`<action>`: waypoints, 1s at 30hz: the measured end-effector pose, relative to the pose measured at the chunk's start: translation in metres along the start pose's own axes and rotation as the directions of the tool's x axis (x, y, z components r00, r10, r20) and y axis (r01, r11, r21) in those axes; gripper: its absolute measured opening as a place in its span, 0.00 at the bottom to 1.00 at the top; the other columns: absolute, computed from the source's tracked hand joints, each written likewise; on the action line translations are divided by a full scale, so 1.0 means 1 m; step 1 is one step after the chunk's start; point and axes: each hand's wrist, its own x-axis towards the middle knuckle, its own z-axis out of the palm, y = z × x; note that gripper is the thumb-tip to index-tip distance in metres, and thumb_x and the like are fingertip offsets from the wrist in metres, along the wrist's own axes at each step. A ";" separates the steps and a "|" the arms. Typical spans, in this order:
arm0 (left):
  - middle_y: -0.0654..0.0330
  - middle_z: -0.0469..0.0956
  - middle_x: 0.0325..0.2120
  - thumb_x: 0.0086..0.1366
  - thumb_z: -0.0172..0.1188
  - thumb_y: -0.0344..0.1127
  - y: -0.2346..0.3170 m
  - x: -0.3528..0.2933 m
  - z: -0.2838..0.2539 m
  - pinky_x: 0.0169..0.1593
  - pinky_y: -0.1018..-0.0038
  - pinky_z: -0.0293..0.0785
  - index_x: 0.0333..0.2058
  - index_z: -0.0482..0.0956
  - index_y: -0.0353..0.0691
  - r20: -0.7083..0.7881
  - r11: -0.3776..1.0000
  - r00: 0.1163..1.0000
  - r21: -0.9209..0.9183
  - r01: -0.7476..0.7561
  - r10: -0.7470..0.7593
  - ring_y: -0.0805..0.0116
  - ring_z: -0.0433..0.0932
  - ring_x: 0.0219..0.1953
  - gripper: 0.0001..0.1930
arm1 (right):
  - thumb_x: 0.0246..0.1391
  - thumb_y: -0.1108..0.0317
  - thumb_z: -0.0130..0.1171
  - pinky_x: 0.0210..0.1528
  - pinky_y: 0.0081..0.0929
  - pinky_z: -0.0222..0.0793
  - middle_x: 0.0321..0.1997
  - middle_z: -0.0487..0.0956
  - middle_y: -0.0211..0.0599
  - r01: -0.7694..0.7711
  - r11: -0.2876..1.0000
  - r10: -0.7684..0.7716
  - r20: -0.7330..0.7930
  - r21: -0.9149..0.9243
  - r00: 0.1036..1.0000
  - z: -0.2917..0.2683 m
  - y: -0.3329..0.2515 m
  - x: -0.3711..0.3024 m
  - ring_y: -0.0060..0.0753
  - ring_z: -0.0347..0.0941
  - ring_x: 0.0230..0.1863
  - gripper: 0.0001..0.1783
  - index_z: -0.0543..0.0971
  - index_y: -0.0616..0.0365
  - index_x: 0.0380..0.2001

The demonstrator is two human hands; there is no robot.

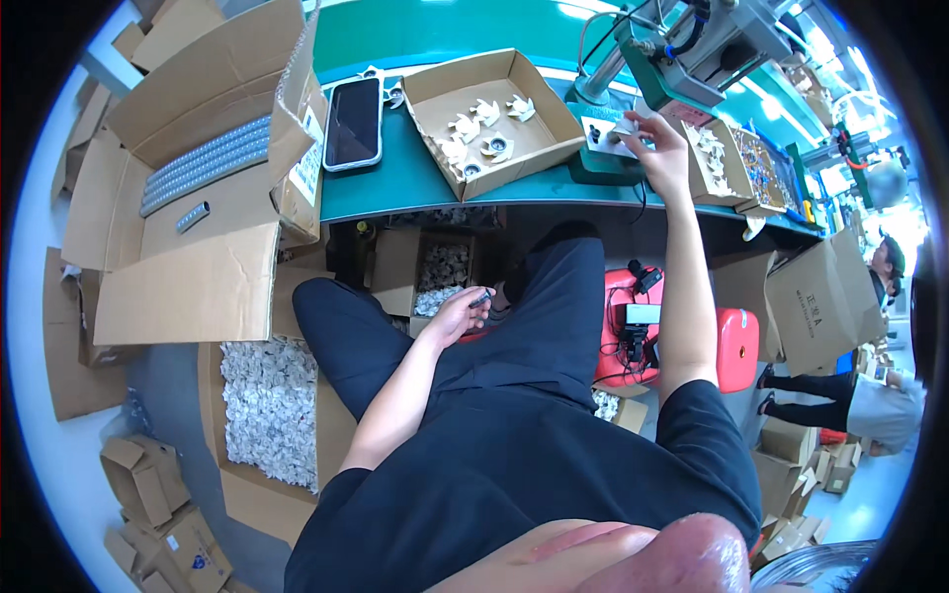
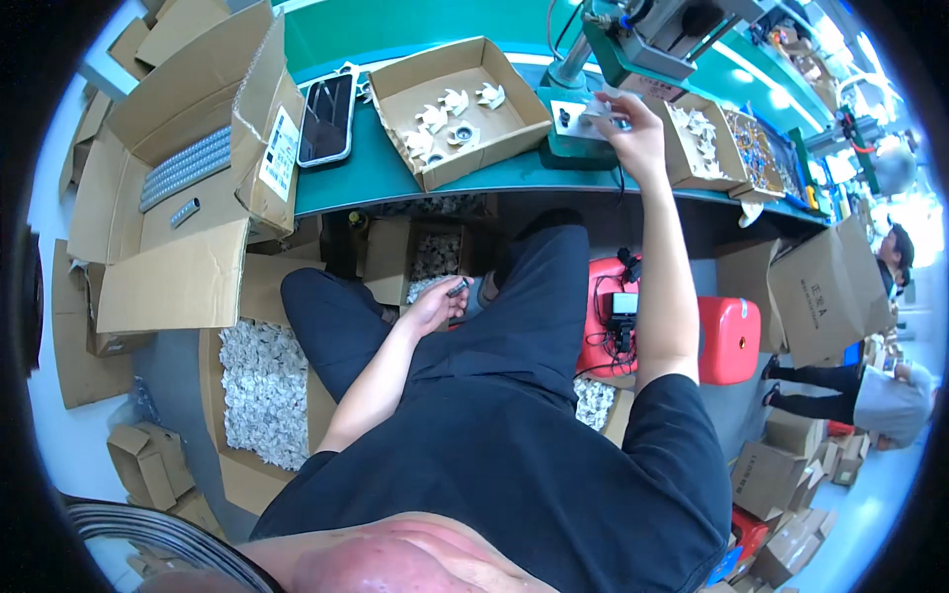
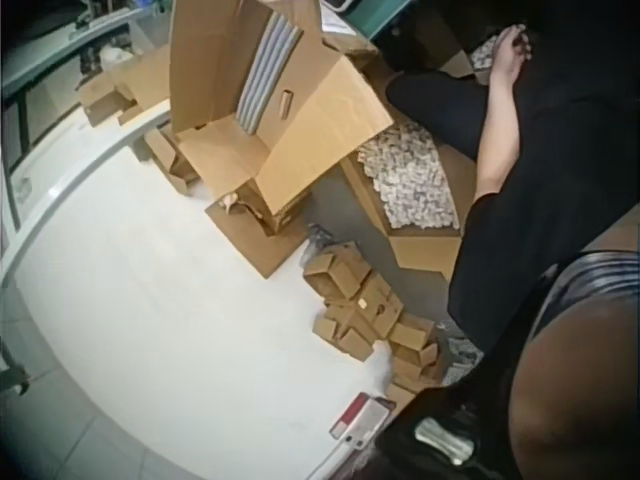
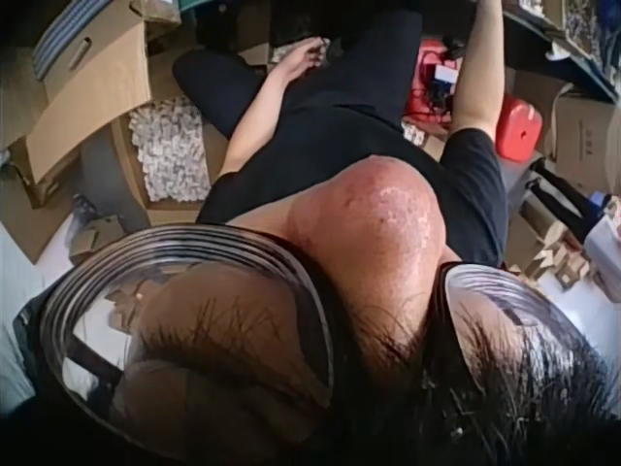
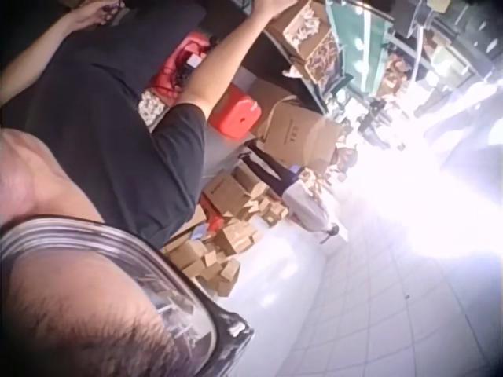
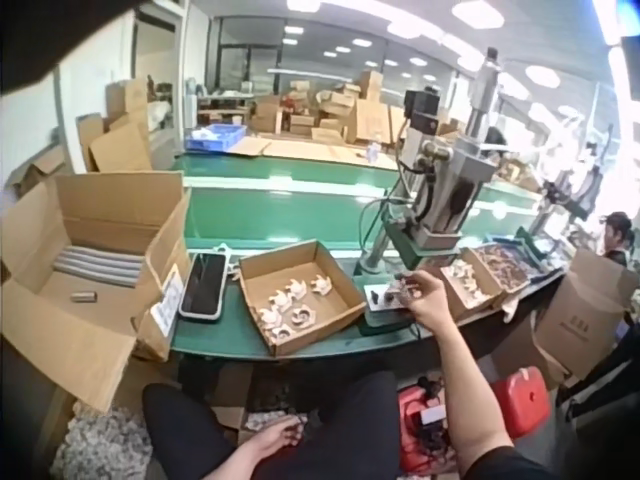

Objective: Manually assembling and testing small electronic components using a specialized workstation and press machine.

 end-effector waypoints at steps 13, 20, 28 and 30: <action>0.68 0.71 0.29 0.76 0.49 0.41 -0.008 -0.009 0.007 0.37 0.76 0.70 0.49 0.74 0.45 0.034 0.994 0.998 -0.096 0.057 -0.054 0.75 0.72 0.32 0.10 | 0.54 0.70 0.67 0.40 0.28 0.73 0.38 0.82 0.41 0.146 0.934 -0.272 -0.385 -0.327 0.882 0.076 -0.099 -0.010 0.34 0.77 0.39 0.16 0.81 0.63 0.45; 0.67 0.71 0.29 0.76 0.51 0.40 0.016 -0.028 0.017 0.39 0.72 0.70 0.48 0.73 0.47 0.202 0.943 0.972 -0.329 -0.048 0.120 0.72 0.71 0.32 0.08 | 0.52 0.70 0.67 0.35 0.31 0.73 0.34 0.79 0.42 0.088 0.996 -0.088 0.243 0.011 0.966 0.135 -0.094 -0.117 0.40 0.78 0.32 0.14 0.82 0.60 0.42; 0.65 0.72 0.30 0.75 0.52 0.40 0.010 -0.035 0.025 0.41 0.71 0.68 0.47 0.73 0.47 0.306 0.931 0.944 -0.364 -0.003 0.122 0.71 0.70 0.34 0.08 | 0.48 0.72 0.70 0.37 0.28 0.75 0.31 0.78 0.41 -0.188 0.975 0.102 0.517 0.117 0.850 0.175 -0.071 -0.196 0.36 0.78 0.32 0.13 0.83 0.62 0.39; 0.64 0.74 0.31 0.75 0.53 0.40 0.011 -0.033 0.022 0.40 0.71 0.68 0.47 0.74 0.46 0.338 0.896 0.930 -0.444 0.020 0.147 0.71 0.72 0.33 0.08 | 0.48 0.72 0.71 0.36 0.27 0.74 0.31 0.78 0.40 -0.224 0.968 0.152 0.444 0.116 0.883 0.168 -0.069 -0.188 0.34 0.78 0.32 0.13 0.83 0.62 0.38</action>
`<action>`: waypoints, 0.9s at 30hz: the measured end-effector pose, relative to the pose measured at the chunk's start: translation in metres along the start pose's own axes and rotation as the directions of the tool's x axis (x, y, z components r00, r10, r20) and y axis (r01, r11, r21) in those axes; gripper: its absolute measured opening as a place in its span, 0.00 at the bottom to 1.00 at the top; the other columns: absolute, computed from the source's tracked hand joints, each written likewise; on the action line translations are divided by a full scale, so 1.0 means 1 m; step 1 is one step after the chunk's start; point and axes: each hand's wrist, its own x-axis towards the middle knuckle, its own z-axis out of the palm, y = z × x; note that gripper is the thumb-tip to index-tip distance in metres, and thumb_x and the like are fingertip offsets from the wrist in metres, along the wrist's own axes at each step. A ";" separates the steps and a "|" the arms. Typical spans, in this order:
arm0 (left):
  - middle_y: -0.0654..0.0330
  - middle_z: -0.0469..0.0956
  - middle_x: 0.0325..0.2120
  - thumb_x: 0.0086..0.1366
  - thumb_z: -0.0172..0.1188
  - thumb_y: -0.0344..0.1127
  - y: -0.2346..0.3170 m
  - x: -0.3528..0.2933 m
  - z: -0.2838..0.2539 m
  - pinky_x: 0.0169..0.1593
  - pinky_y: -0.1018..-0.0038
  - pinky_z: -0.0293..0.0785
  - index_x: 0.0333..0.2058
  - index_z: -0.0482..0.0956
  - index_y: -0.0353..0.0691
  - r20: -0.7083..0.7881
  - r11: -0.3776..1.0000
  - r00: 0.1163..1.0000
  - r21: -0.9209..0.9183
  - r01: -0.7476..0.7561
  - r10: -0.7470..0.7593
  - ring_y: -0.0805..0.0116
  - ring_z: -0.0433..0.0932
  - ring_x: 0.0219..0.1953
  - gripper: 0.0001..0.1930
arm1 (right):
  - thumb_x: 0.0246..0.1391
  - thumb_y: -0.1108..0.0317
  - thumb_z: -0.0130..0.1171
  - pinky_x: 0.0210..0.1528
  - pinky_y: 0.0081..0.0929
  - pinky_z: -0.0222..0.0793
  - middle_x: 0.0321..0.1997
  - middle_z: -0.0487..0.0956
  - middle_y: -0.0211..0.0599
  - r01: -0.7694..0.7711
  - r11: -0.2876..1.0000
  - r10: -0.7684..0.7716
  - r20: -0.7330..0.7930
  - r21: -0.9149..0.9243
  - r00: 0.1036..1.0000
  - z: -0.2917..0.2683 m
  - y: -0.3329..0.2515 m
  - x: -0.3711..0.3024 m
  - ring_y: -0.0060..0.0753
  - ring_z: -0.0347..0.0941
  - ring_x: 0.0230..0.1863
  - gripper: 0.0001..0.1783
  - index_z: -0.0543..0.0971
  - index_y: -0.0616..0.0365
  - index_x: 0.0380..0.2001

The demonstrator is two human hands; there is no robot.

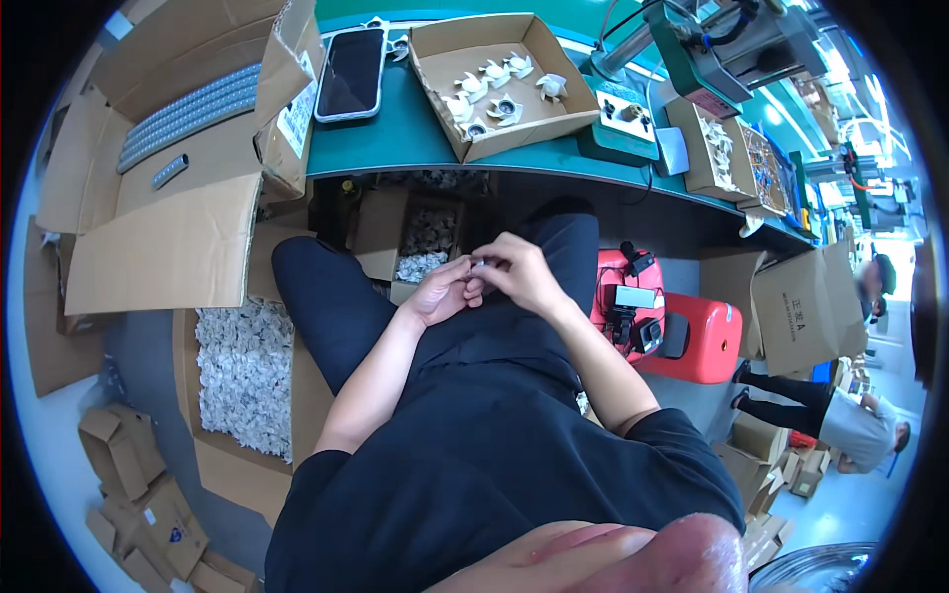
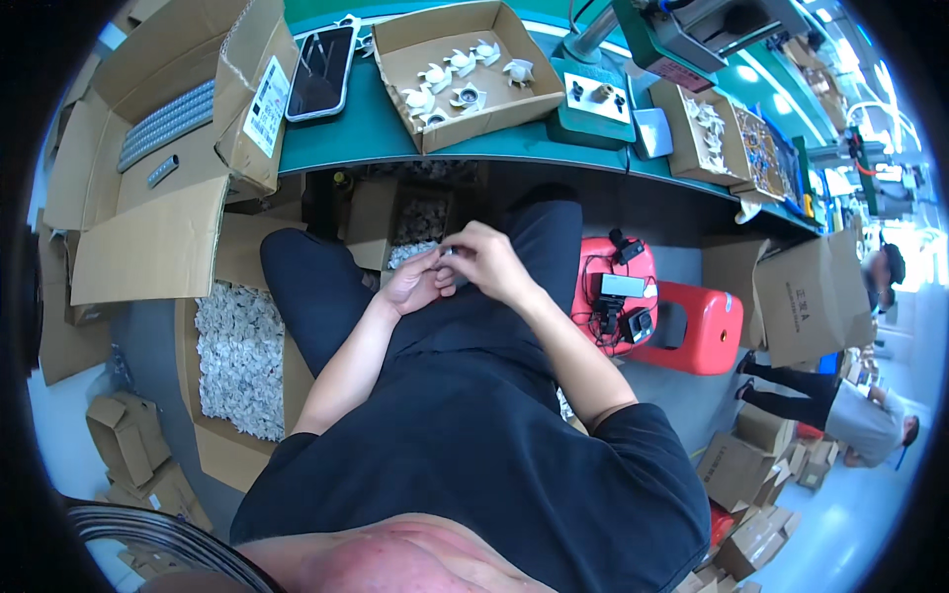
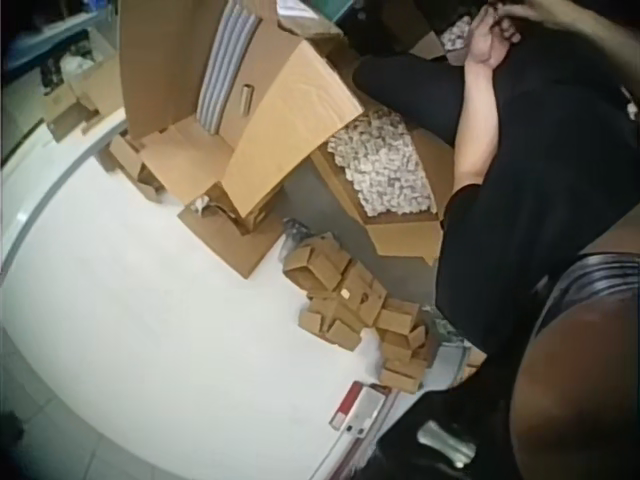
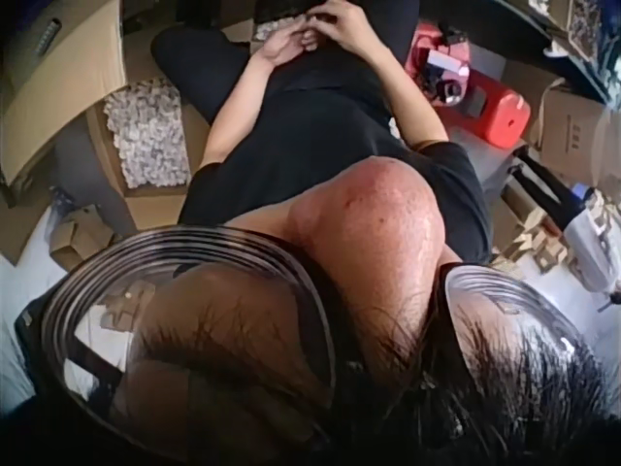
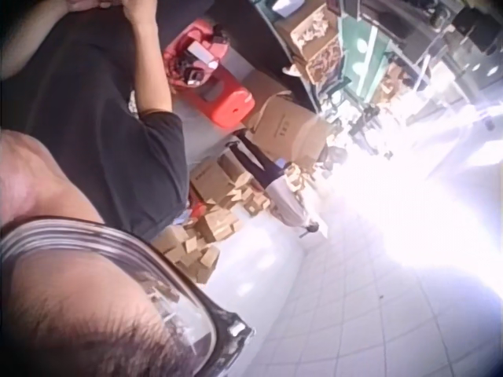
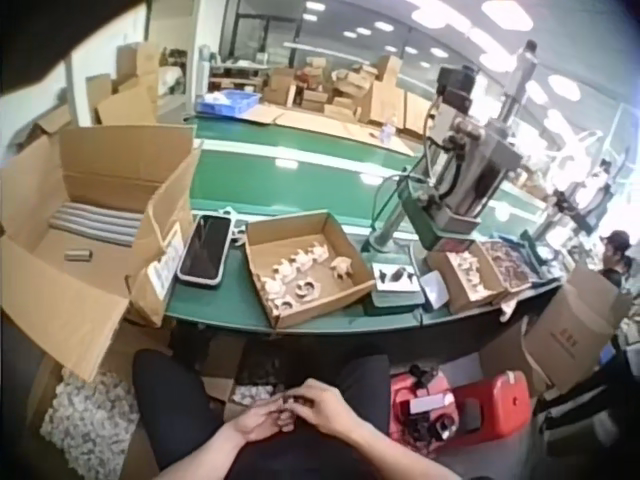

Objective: Manually assembling and testing small electronic components using a specialized workstation and press machine.

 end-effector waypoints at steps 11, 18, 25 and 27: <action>0.60 0.79 0.31 0.73 0.57 0.42 -0.002 0.013 -0.021 0.38 0.73 0.69 0.44 0.77 0.48 -0.158 0.984 0.980 0.152 -0.098 0.123 0.73 0.75 0.33 0.08 | 0.47 0.66 0.74 0.36 0.22 0.73 0.29 0.81 0.36 -0.034 0.928 -0.241 -0.666 -0.371 0.705 -0.207 -0.013 0.098 0.25 0.79 0.31 0.15 0.86 0.62 0.38; 0.60 0.80 0.32 0.72 0.58 0.45 0.003 0.011 -0.021 0.36 0.74 0.69 0.42 0.77 0.48 -0.276 0.979 0.950 0.176 -0.102 0.149 0.75 0.74 0.30 0.09 | 0.53 0.62 0.70 0.37 0.22 0.75 0.30 0.85 0.36 -0.173 0.896 -0.123 -0.603 -0.408 0.788 -0.223 -0.012 0.106 0.23 0.80 0.29 0.15 0.87 0.64 0.37; 0.63 0.79 0.30 0.71 0.58 0.49 0.005 0.016 -0.033 0.34 0.75 0.69 0.41 0.78 0.49 -0.437 0.977 0.883 0.191 -0.095 0.171 0.76 0.74 0.29 0.11 | 0.59 0.57 0.61 0.35 0.27 0.75 0.33 0.85 0.39 -0.291 0.939 0.051 -0.762 -0.183 0.645 -0.358 0.053 0.085 0.24 0.80 0.31 0.18 0.85 0.61 0.40; 0.64 0.79 0.29 0.71 0.58 0.49 0.004 0.027 -0.032 0.34 0.75 0.68 0.41 0.78 0.49 -0.416 0.978 0.898 0.200 -0.063 0.143 0.76 0.74 0.29 0.12 | 0.58 0.58 0.61 0.41 0.30 0.76 0.36 0.85 0.42 -0.435 0.815 -0.002 -0.752 -0.384 0.659 -0.432 0.127 0.078 0.33 0.82 0.37 0.16 0.85 0.60 0.40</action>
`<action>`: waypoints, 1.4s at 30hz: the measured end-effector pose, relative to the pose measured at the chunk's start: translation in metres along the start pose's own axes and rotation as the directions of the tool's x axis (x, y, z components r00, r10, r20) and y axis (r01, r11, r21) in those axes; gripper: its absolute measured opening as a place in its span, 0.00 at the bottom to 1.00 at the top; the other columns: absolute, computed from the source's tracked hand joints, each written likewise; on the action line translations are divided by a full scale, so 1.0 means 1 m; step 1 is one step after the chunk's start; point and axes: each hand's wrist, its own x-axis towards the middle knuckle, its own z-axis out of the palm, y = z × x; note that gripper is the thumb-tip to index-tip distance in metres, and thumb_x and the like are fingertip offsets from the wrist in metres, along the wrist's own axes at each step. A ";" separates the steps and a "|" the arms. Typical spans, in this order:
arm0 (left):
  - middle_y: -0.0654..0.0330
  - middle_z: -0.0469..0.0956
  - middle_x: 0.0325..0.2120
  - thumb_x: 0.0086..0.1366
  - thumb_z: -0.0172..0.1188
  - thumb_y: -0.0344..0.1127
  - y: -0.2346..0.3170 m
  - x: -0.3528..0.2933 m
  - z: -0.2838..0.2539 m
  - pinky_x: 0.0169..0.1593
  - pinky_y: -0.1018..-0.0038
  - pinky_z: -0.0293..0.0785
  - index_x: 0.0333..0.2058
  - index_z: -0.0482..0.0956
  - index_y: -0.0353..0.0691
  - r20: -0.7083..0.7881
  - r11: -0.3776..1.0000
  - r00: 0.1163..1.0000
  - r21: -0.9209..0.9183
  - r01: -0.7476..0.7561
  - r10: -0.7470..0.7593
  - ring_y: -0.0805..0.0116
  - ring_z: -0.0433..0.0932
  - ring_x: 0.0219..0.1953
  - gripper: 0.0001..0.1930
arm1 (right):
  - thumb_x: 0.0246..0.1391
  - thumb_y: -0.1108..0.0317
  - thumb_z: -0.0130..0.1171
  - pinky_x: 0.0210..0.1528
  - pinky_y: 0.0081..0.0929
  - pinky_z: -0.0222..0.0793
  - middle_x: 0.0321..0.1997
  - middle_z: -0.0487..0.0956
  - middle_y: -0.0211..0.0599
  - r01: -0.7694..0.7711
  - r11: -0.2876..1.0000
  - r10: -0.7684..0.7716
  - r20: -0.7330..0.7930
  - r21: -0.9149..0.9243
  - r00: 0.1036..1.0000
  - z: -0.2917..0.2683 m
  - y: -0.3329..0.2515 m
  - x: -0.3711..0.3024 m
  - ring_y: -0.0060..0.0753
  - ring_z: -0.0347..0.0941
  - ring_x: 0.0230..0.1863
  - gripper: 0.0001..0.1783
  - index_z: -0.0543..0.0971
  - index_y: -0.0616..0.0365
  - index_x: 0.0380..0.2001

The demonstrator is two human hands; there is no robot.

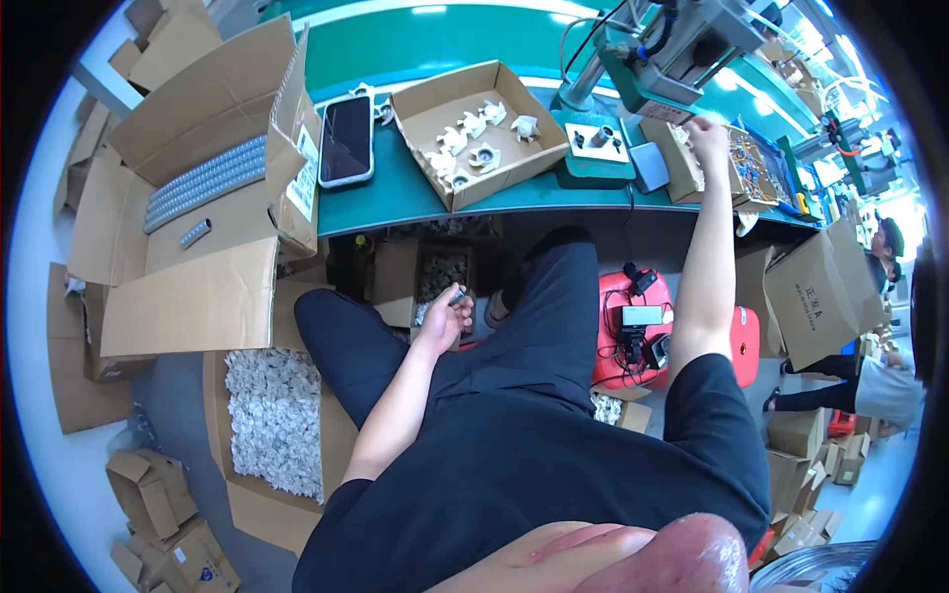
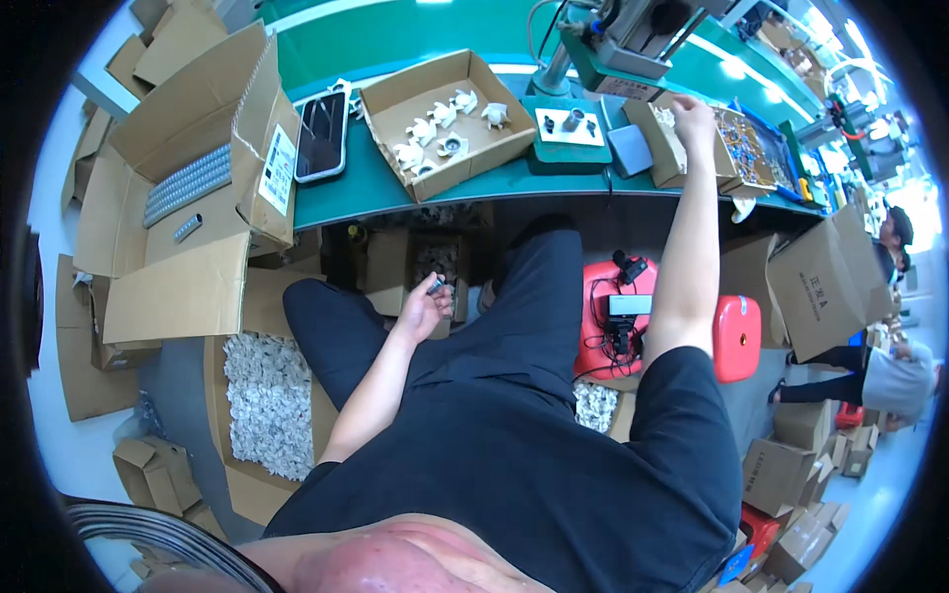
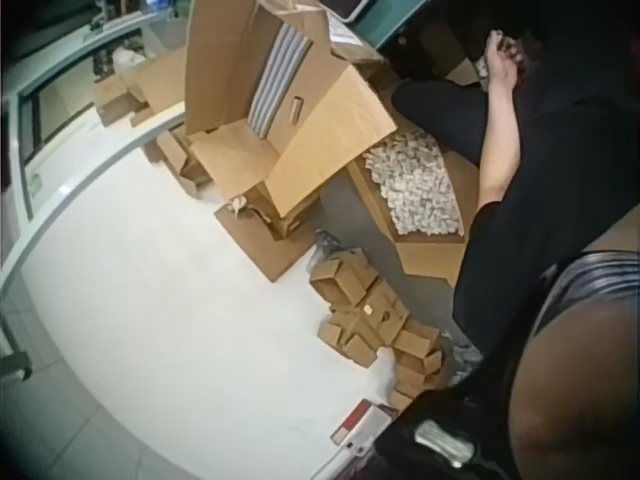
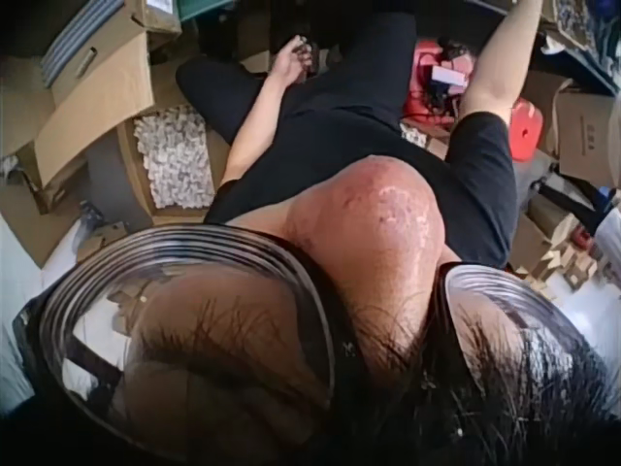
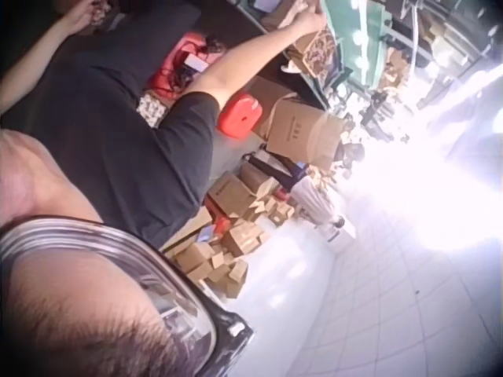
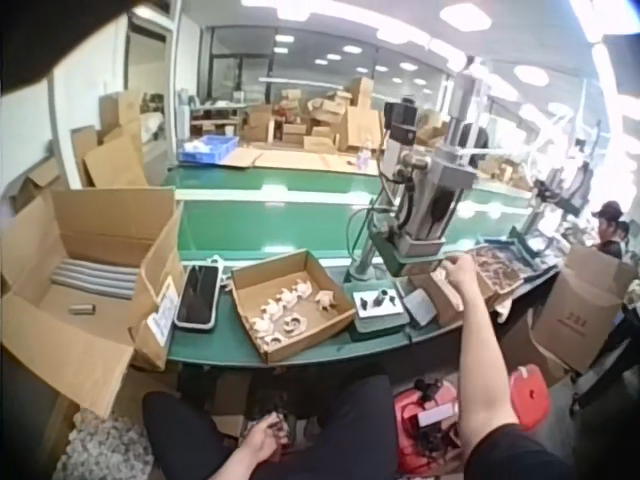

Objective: Manually assembling and testing small electronic components using a specialized workstation and press machine.

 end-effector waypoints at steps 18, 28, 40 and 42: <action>0.66 0.79 0.28 0.69 0.60 0.50 0.001 -0.010 -0.020 0.33 0.75 0.68 0.40 0.79 0.50 -0.136 0.998 0.990 -0.034 -0.043 0.038 0.75 0.75 0.29 0.12 | 0.50 0.64 0.71 0.44 0.33 0.76 0.36 0.84 0.45 0.012 1.000 -0.013 0.055 0.012 0.998 0.010 -0.040 -0.031 0.39 0.82 0.39 0.15 0.83 0.61 0.37; 0.66 0.77 0.27 0.69 0.60 0.51 -0.002 -0.007 -0.006 0.32 0.76 0.68 0.40 0.77 0.49 -0.128 1.000 0.992 -0.004 -0.018 0.017 0.77 0.73 0.27 0.13 | 0.55 0.69 0.70 0.44 0.21 0.75 0.39 0.86 0.38 0.170 0.816 -0.168 -0.055 0.552 0.984 0.063 -0.166 -0.133 0.24 0.81 0.40 0.15 0.84 0.65 0.43; 0.67 0.77 0.25 0.68 0.61 0.50 0.001 -0.012 -0.016 0.32 0.76 0.66 0.40 0.77 0.50 -0.197 0.992 0.979 -0.108 -0.068 0.046 0.76 0.72 0.26 0.12 | 0.55 0.76 0.66 0.50 0.25 0.75 0.46 0.85 0.34 0.530 0.812 -0.524 -0.095 0.245 0.846 0.046 -0.188 -0.153 0.29 0.81 0.47 0.12 0.86 0.59 0.44; 0.67 0.77 0.25 0.68 0.61 0.50 -0.004 -0.010 -0.014 0.31 0.76 0.66 0.39 0.77 0.50 -0.202 0.995 0.979 -0.089 -0.054 0.035 0.76 0.72 0.26 0.12 | 0.53 0.76 0.66 0.51 0.27 0.75 0.46 0.85 0.34 0.561 0.799 -0.553 -0.101 0.217 0.827 0.043 -0.189 -0.151 0.33 0.81 0.47 0.13 0.86 0.57 0.43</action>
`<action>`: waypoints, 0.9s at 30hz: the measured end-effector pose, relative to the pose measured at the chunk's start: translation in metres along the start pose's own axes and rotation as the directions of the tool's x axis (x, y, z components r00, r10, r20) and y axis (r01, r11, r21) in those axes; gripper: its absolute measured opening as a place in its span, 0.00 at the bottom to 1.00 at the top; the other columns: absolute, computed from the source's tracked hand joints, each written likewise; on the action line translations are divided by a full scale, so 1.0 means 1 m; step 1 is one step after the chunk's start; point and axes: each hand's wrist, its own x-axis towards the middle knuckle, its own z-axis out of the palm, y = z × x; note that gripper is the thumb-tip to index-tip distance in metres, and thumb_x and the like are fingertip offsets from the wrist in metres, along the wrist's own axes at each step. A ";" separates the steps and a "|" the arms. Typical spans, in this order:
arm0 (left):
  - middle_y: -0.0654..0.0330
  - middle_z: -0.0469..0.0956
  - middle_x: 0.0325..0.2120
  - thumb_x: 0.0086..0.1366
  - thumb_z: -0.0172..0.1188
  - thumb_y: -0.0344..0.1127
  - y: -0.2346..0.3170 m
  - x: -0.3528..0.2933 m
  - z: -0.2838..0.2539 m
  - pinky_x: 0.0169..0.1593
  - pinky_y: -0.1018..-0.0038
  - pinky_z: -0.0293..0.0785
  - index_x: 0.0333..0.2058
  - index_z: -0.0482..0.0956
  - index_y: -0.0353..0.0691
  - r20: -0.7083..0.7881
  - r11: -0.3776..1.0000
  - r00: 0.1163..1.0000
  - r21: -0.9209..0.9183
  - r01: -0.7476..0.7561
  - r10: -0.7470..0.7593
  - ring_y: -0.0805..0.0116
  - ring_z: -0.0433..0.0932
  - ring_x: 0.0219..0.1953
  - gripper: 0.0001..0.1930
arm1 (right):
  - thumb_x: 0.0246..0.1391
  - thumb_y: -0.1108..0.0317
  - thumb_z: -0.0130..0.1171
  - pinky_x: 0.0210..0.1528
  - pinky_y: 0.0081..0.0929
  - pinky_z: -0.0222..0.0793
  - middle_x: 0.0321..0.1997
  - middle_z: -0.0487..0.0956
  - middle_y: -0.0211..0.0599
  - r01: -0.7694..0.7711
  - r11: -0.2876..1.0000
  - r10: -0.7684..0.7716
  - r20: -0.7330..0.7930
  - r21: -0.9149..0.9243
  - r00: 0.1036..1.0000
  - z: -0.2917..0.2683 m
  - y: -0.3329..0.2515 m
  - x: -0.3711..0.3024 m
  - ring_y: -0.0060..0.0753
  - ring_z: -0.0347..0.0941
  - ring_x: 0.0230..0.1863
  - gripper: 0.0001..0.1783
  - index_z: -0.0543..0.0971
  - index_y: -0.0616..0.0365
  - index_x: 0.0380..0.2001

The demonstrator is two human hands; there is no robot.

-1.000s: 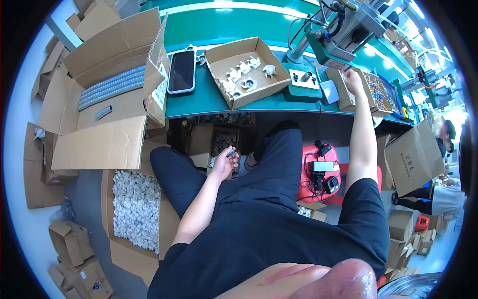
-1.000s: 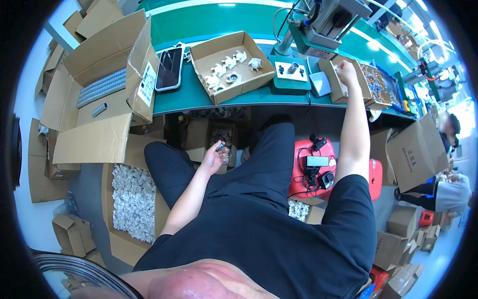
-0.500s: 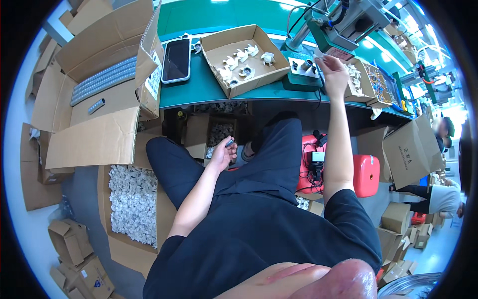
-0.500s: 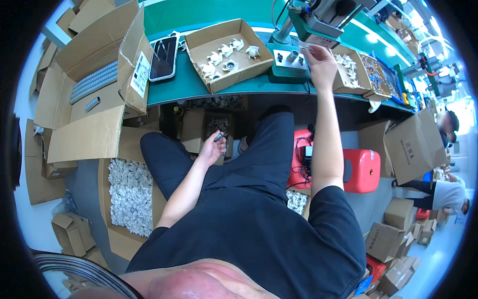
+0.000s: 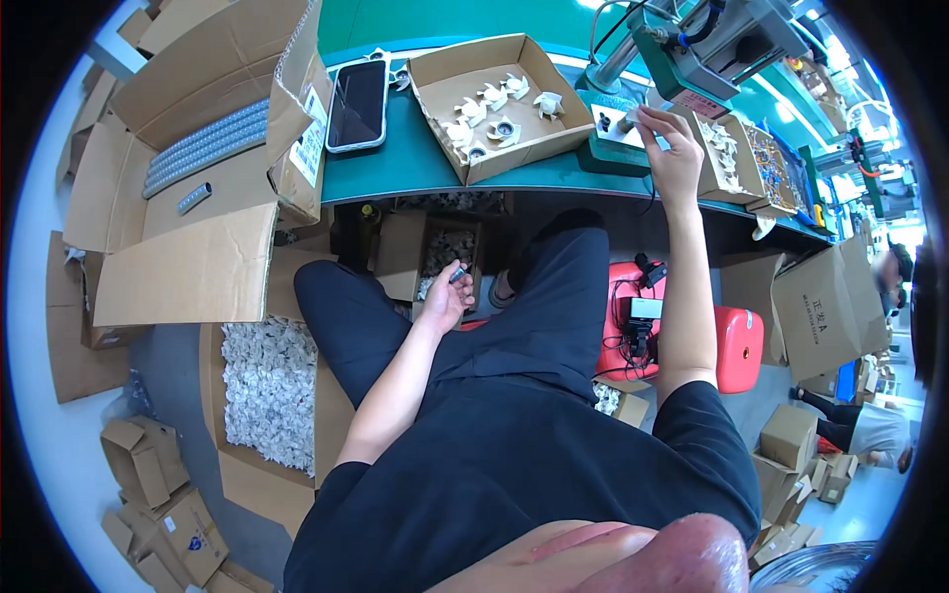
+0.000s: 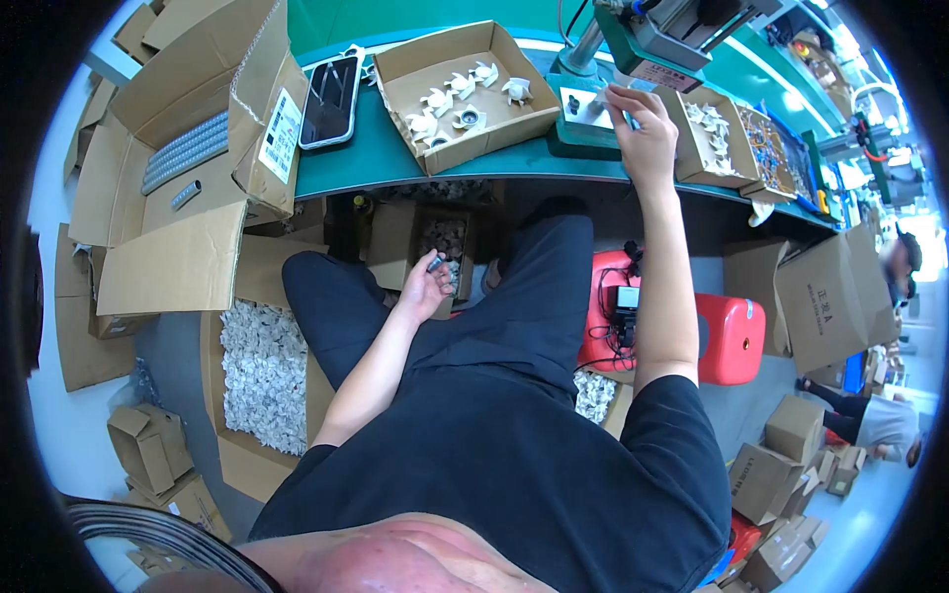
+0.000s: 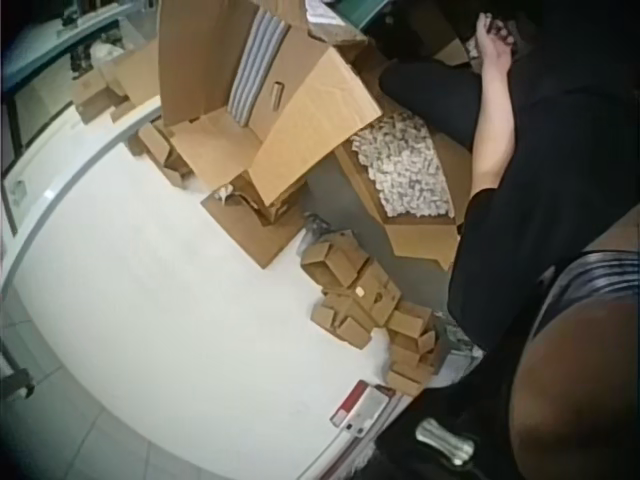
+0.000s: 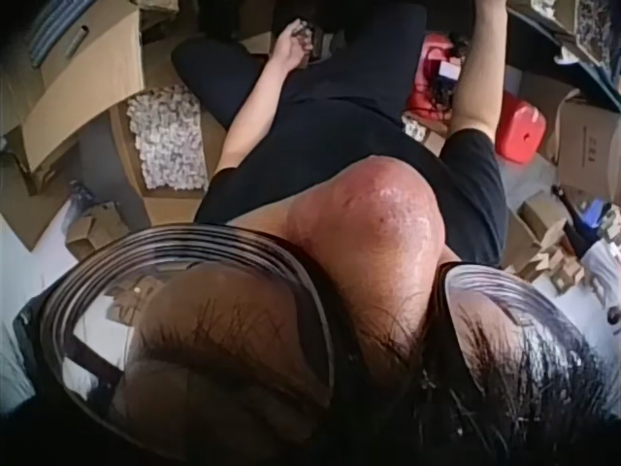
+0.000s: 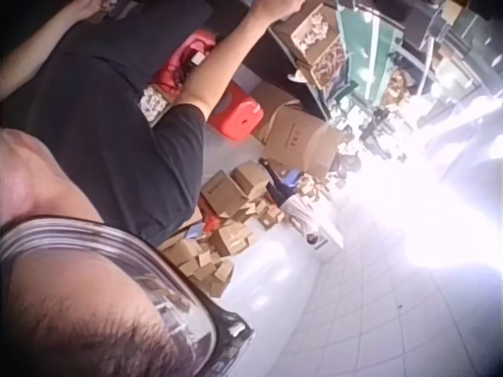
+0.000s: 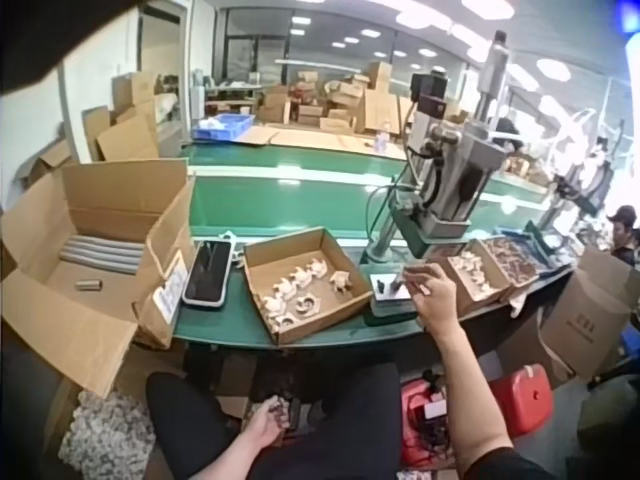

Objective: Manually assembling and testing small electronic components using a specialized workstation and press machine.

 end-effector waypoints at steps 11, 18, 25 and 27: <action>0.67 0.77 0.26 0.68 0.61 0.51 -0.006 0.014 0.000 0.31 0.76 0.66 0.39 0.78 0.49 -0.018 0.998 0.999 0.057 0.037 -0.036 0.76 0.72 0.27 0.13 | 0.52 0.74 0.67 0.50 0.28 0.76 0.46 0.84 0.35 0.316 0.930 -0.303 0.094 -0.190 0.948 -0.002 0.010 0.007 0.38 0.81 0.46 0.13 0.86 0.56 0.42; 0.67 0.77 0.26 0.68 0.61 0.51 -0.006 0.012 -0.004 0.31 0.75 0.66 0.40 0.78 0.50 -0.064 0.996 0.997 0.077 0.055 -0.050 0.77 0.72 0.27 0.13 | 0.57 0.66 0.64 0.50 0.26 0.74 0.42 0.86 0.36 -0.422 0.728 0.507 -0.008 0.540 0.862 -0.008 0.096 0.009 0.34 0.82 0.43 0.12 0.86 0.56 0.44; 0.67 0.77 0.27 0.67 0.61 0.51 -0.002 0.021 -0.006 0.30 0.77 0.66 0.39 0.78 0.49 -0.046 0.999 0.999 0.053 -0.010 0.012 0.77 0.71 0.26 0.13 | 0.61 0.61 0.59 0.50 0.28 0.73 0.41 0.85 0.43 -0.439 0.892 0.452 0.160 -0.111 0.878 0.037 0.139 0.022 0.35 0.81 0.44 0.17 0.83 0.64 0.46; 0.67 0.77 0.27 0.68 0.61 0.51 -0.005 0.022 -0.002 0.29 0.77 0.65 0.38 0.78 0.49 -0.044 0.997 0.999 0.075 0.018 -0.015 0.77 0.71 0.26 0.13 | 0.60 0.61 0.60 0.53 0.28 0.71 0.46 0.83 0.42 -0.388 0.872 0.395 0.040 0.299 0.918 0.033 0.148 0.006 0.34 0.79 0.47 0.18 0.82 0.64 0.47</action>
